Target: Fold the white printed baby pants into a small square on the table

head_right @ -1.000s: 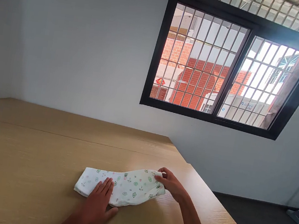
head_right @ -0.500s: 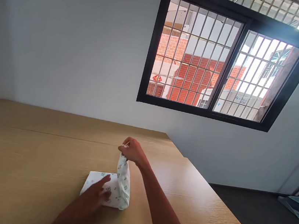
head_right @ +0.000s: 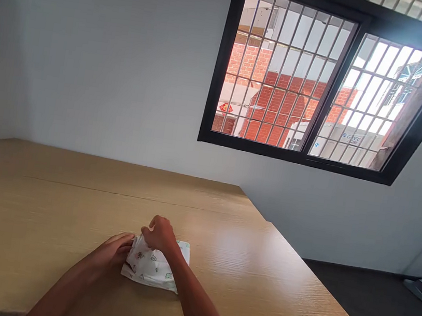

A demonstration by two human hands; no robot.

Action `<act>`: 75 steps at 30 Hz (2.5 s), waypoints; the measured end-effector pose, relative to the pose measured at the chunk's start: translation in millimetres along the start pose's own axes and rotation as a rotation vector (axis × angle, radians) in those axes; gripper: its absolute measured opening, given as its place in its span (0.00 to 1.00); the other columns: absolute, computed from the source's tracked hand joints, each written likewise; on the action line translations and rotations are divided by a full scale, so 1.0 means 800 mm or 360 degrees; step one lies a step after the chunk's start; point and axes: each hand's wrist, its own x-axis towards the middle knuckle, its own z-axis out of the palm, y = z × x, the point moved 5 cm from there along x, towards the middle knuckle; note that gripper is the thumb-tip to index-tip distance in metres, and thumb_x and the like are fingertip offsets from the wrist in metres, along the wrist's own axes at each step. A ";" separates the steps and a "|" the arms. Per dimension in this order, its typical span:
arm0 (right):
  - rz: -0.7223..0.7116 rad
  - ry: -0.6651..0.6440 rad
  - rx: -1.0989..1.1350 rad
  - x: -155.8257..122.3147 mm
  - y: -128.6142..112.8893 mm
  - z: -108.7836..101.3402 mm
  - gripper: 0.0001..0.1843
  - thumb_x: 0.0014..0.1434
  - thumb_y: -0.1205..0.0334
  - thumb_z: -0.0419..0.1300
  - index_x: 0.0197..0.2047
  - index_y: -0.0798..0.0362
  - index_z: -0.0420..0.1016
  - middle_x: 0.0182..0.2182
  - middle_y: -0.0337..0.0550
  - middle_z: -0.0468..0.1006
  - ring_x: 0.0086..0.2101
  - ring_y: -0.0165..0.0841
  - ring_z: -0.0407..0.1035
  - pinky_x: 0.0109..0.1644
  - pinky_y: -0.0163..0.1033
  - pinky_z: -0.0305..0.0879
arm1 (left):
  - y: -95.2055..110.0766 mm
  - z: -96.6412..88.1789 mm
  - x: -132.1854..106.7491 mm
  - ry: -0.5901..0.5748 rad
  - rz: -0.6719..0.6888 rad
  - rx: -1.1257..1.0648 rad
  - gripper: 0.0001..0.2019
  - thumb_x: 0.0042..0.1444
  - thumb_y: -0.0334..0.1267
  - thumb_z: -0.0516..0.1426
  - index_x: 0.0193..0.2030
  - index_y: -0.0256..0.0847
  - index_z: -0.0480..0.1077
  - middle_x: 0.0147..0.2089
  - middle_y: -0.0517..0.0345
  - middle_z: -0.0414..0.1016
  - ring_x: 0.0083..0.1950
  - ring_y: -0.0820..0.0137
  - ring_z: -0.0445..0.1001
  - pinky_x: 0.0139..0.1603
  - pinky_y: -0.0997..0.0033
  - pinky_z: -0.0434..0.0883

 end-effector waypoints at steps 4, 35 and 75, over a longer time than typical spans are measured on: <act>-0.0063 0.0096 0.0036 -0.017 0.030 -0.026 0.06 0.60 0.60 0.59 0.34 0.53 0.69 0.31 0.42 0.78 0.24 0.29 0.71 0.29 0.33 0.61 | 0.000 -0.004 0.008 0.0085 0.0067 0.0286 0.35 0.49 0.59 0.58 0.57 0.35 0.62 0.53 0.41 0.74 0.53 0.53 0.74 0.50 0.62 0.72; -0.0407 -0.0161 -0.0139 -0.079 0.055 0.017 0.30 0.70 0.50 0.47 0.69 0.58 0.56 0.69 0.55 0.55 0.68 0.41 0.45 0.72 0.48 0.41 | -0.020 0.127 0.004 -0.0313 0.0917 0.1958 0.30 0.57 0.34 0.52 0.69 0.43 0.60 0.70 0.52 0.57 0.73 0.50 0.45 0.74 0.47 0.35; -0.0418 -0.0313 -0.0236 -0.159 -0.015 -0.015 0.32 0.67 0.49 0.53 0.67 0.60 0.61 0.65 0.58 0.63 0.65 0.47 0.56 0.67 0.49 0.56 | -0.003 0.054 -0.065 -0.0466 0.0630 0.1583 0.28 0.67 0.40 0.51 0.72 0.54 0.48 0.74 0.61 0.46 0.74 0.60 0.42 0.74 0.51 0.42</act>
